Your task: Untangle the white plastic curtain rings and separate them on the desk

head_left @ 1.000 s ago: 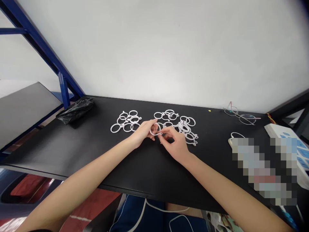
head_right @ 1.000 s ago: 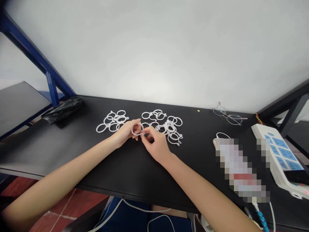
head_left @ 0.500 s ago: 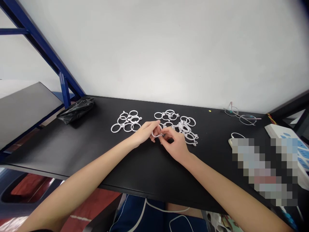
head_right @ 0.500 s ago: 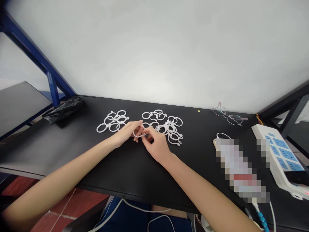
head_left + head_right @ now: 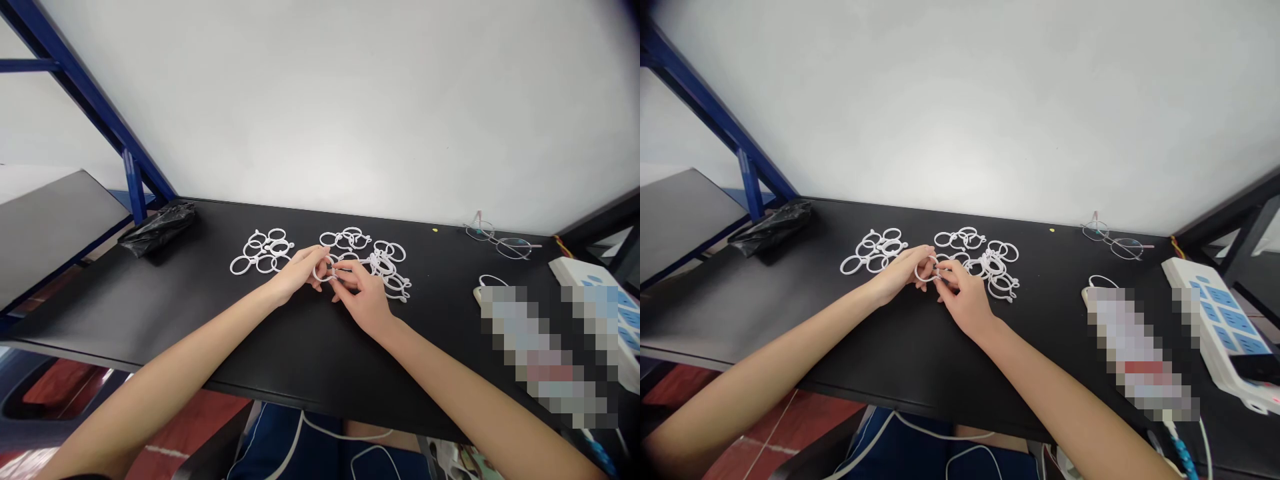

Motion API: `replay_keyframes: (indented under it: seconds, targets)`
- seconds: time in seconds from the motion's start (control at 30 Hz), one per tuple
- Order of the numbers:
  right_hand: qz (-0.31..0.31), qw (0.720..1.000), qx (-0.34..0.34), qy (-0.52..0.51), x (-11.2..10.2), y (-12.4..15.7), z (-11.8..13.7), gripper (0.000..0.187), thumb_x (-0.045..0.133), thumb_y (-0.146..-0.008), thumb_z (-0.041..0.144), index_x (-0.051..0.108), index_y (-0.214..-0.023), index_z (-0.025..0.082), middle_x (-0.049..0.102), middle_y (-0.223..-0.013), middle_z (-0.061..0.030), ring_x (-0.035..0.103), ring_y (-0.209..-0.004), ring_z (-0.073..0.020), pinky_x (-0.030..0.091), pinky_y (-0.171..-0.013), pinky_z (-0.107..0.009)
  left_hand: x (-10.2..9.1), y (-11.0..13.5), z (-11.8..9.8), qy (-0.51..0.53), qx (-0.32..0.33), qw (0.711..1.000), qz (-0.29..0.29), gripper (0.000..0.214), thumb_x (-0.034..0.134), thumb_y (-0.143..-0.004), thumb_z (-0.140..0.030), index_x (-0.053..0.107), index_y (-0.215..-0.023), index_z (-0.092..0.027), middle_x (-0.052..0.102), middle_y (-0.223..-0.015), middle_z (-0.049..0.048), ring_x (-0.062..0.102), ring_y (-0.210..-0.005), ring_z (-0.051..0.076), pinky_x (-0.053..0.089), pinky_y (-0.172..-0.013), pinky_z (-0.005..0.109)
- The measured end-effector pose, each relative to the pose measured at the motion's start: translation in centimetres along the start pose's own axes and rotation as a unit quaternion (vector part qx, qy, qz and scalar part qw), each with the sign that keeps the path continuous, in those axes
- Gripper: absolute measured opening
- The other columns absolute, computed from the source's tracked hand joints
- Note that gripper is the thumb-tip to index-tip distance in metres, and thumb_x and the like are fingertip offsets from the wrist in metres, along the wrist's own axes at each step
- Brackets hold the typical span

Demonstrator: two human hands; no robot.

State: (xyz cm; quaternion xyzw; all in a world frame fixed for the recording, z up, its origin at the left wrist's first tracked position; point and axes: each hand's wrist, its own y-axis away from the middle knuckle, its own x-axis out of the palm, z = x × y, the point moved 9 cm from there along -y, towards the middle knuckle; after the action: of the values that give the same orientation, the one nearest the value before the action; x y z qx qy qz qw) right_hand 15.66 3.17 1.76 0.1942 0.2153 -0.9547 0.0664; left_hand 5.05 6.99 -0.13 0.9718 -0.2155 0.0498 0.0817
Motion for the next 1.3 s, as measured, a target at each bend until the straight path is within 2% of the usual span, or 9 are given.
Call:
replay_keyframes:
  seconds: [0.33,0.73,0.87,1.3]
  targets:
    - [0.003,1.000,-0.001,-0.002,0.0,-0.1,0.3,0.015,0.058,-0.088,0.025,0.056,-0.104,0.023,0.077,-0.087,-0.0007,0.069,-0.050,-0.0143,0.057,-0.053,-0.026,0.1,0.0,0.0,0.009,-0.003,1.000,0.004,0.032,0.048,-0.091,-0.044,0.055,-0.080,-0.016,0.045,-0.054,-0.0062,0.041,-0.043,0.006,0.048,-0.048,0.020]
    - [-0.018,0.999,-0.033,0.024,-0.3,-0.1,1.3,0.008,0.059,-0.085,0.023,0.055,-0.091,0.022,0.075,-0.080,-0.0022,0.066,-0.049,-0.0136,0.054,-0.053,-0.026,0.2,-0.1,0.4,0.030,-0.029,0.999,0.007,0.031,0.048,-0.091,-0.044,0.054,-0.079,-0.016,0.042,-0.049,-0.0067,0.039,-0.042,0.007,0.047,-0.048,0.021]
    - [-0.029,0.999,-0.026,0.026,-0.5,-0.1,1.1,0.008,0.060,-0.084,0.022,0.054,-0.090,0.021,0.072,-0.076,-0.0017,0.065,-0.050,-0.0132,0.052,-0.053,-0.025,0.2,-0.1,0.7,0.020,-0.045,0.999,-0.001,0.030,0.048,-0.091,-0.044,0.054,-0.079,-0.016,0.045,-0.051,-0.0061,0.040,-0.042,0.007,0.047,-0.048,0.021]
    - [-0.013,0.999,-0.029,0.025,-0.3,-0.1,1.1,0.008,0.057,-0.086,0.022,0.051,-0.081,0.022,0.071,-0.067,0.0021,0.065,-0.049,-0.0136,0.051,-0.054,-0.025,0.4,0.1,1.0,-0.002,-0.051,0.999,0.013,0.036,0.048,-0.091,-0.049,0.055,-0.079,-0.016,0.046,-0.052,-0.0053,0.040,-0.043,0.007,0.047,-0.051,0.022]
